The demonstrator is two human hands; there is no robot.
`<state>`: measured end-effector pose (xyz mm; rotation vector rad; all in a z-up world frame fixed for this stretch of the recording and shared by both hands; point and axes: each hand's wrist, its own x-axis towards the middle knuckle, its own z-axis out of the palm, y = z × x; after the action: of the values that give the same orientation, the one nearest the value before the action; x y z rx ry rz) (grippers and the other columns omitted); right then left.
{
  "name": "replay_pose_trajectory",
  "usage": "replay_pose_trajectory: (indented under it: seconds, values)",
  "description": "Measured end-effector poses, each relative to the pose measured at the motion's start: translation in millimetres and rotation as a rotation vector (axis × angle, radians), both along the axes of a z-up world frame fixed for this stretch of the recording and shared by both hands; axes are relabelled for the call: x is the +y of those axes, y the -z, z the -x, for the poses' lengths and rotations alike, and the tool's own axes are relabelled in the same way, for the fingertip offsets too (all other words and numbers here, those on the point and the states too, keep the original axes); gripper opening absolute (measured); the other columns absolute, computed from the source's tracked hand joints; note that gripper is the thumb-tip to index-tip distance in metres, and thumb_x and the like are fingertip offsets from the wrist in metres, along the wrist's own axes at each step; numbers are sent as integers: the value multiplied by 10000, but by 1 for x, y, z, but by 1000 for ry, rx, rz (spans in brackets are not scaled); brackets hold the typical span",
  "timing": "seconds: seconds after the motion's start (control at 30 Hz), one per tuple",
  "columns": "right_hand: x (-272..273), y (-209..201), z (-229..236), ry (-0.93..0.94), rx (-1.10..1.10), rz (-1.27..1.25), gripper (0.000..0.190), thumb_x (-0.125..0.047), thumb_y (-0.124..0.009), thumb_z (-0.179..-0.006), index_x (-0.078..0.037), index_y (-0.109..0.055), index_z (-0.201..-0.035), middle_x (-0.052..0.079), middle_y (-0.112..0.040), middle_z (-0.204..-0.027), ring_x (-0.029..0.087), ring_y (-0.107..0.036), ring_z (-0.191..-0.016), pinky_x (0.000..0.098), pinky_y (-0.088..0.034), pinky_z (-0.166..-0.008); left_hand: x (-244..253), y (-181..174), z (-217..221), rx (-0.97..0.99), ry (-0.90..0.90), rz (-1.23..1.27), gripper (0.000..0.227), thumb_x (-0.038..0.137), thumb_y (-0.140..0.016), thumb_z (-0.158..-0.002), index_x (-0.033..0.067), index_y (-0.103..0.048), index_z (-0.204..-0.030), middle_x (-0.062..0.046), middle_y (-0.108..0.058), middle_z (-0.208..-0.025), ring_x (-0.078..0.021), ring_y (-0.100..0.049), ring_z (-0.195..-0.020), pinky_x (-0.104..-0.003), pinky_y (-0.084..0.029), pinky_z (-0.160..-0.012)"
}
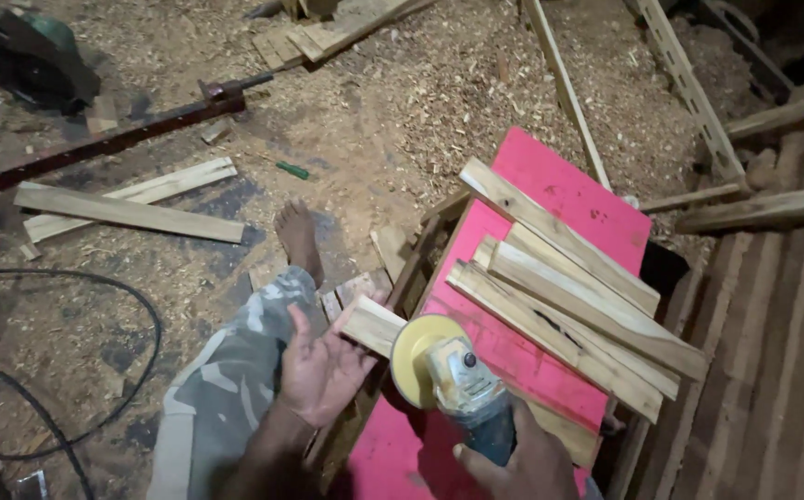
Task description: Using a handheld grinder with a sanding disc to smooth wood strips on a workshop bench.
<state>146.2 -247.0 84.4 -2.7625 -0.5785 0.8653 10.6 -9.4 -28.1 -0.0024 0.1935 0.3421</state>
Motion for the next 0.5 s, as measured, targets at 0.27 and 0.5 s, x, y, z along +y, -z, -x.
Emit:
replay_pose_trajectory:
  seconds: [0.27, 0.5]
  values:
    - [-23, -16, 6, 73, 1, -8, 1005, -526, -927, -610, -209, -510, -1467, 161, -757, -1121, 305, -743, -1092, 416, -557, -955, -2, 7, -2, -31, -75, -289, 780, 364, -621, -981, -12, -303, -1585, -136, -425, -1594, -276, -403, -1492, -458, -287, -1256]
    - [-46, -21, 11, 169, 12, -53, 963, -499, -914, -625, -226, -523, -1462, 149, -778, -1054, 309, -758, -1025, 427, -571, -886, 1, 5, -7, 248, 14, -352, 723, 204, -621, -942, 71, -309, -1581, -60, -452, -1606, -238, -424, -1461, -435, -346, -1193]
